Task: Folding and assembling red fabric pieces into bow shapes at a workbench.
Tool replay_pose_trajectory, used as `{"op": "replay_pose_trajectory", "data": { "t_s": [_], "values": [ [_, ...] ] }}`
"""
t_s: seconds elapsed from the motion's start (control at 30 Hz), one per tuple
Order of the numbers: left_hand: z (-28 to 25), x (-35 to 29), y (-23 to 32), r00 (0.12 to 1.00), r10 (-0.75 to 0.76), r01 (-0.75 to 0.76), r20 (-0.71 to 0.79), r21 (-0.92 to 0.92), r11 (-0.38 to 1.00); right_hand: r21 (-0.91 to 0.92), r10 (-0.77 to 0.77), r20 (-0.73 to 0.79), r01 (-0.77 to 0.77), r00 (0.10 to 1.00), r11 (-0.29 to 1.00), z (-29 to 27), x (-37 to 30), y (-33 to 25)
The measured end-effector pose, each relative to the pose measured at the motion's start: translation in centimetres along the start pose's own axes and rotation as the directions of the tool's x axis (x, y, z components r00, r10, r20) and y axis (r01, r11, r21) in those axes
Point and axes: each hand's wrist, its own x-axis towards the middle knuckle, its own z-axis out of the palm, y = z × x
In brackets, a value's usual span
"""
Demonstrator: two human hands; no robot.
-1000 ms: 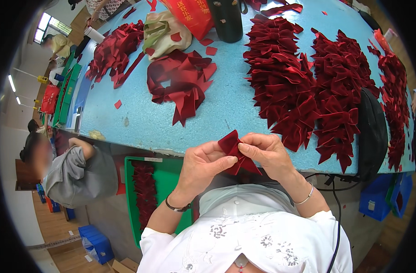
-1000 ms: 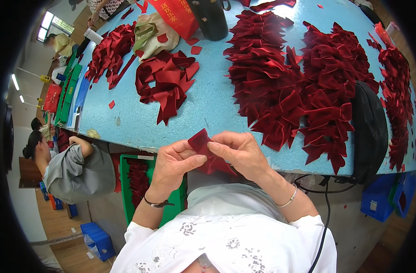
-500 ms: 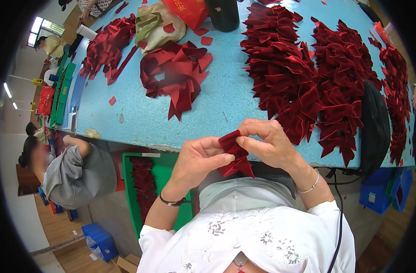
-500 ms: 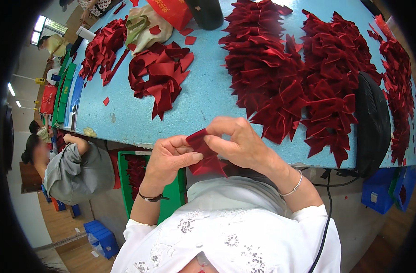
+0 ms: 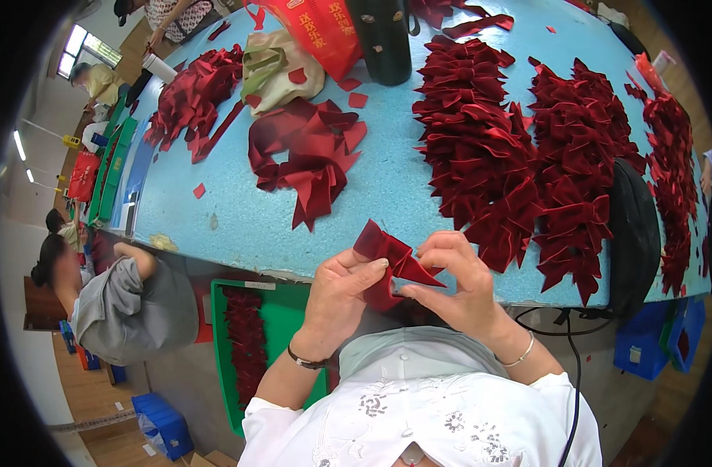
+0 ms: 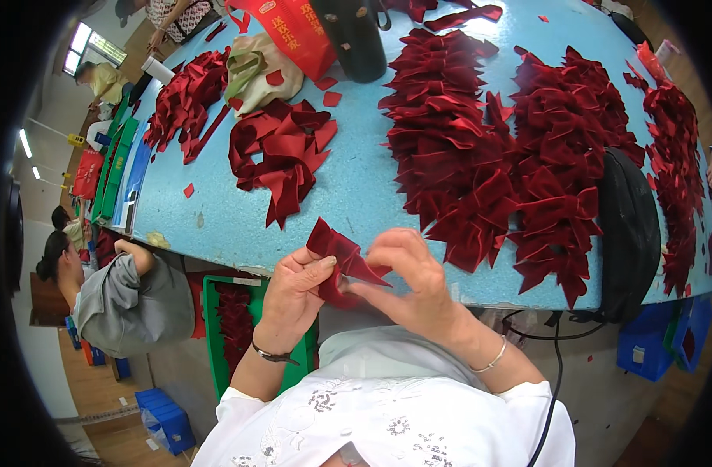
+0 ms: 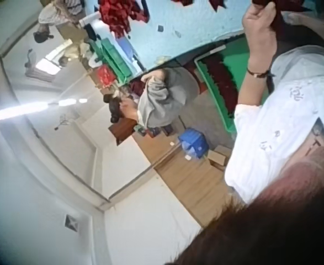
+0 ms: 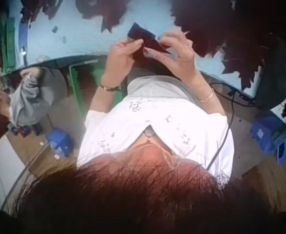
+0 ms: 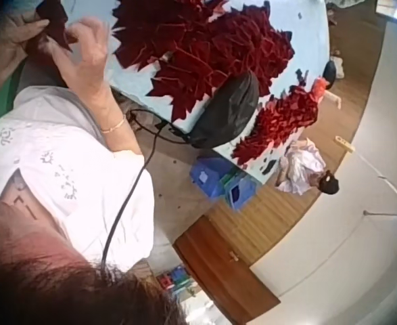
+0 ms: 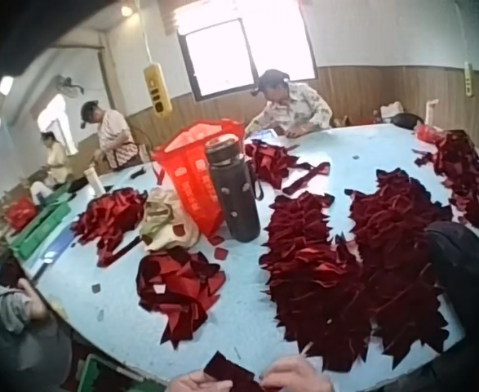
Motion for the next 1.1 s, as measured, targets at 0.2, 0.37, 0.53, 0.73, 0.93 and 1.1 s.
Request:
{"op": "replay_pose_trajectory", "data": {
  "t_s": [0.2,0.37,0.53,0.73,0.93,1.1],
  "values": [
    [0.1,-0.3,-0.8,0.996,-0.069,0.073,0.055,-0.072,0.995,-0.076,-0.214,-0.105,0.206,0.971,0.976,0.6,-0.4,1.0],
    [-0.2,-0.7,-1.4,0.995,-0.058,0.070,0.080,-0.159,0.985,0.057,0.004,-0.080,0.000,0.997,0.998,1.0,-0.7,0.8],
    [0.0,-0.6,-1.8,0.999,-0.004,0.009,0.053,-0.102,0.995,0.272,0.343,-0.103,-0.305,0.934,0.913,1.4,-1.7,0.5],
    [0.1,-0.4,-1.7,0.996,-0.038,0.046,0.079,-0.098,0.994,0.402,0.436,-0.075,-0.373,0.897,0.836,1.7,-1.8,0.5],
    [-0.2,-0.2,-1.9,0.998,-0.050,0.053,0.045,-0.063,0.997,0.356,0.477,-0.015,-0.441,0.879,0.824,1.5,-1.8,0.1],
    [-0.3,-0.2,-2.1,0.999,-0.029,0.030,0.019,-0.074,0.997,0.698,0.634,0.116,-0.517,0.765,0.496,1.6,-1.5,0.3]
  ]
}}
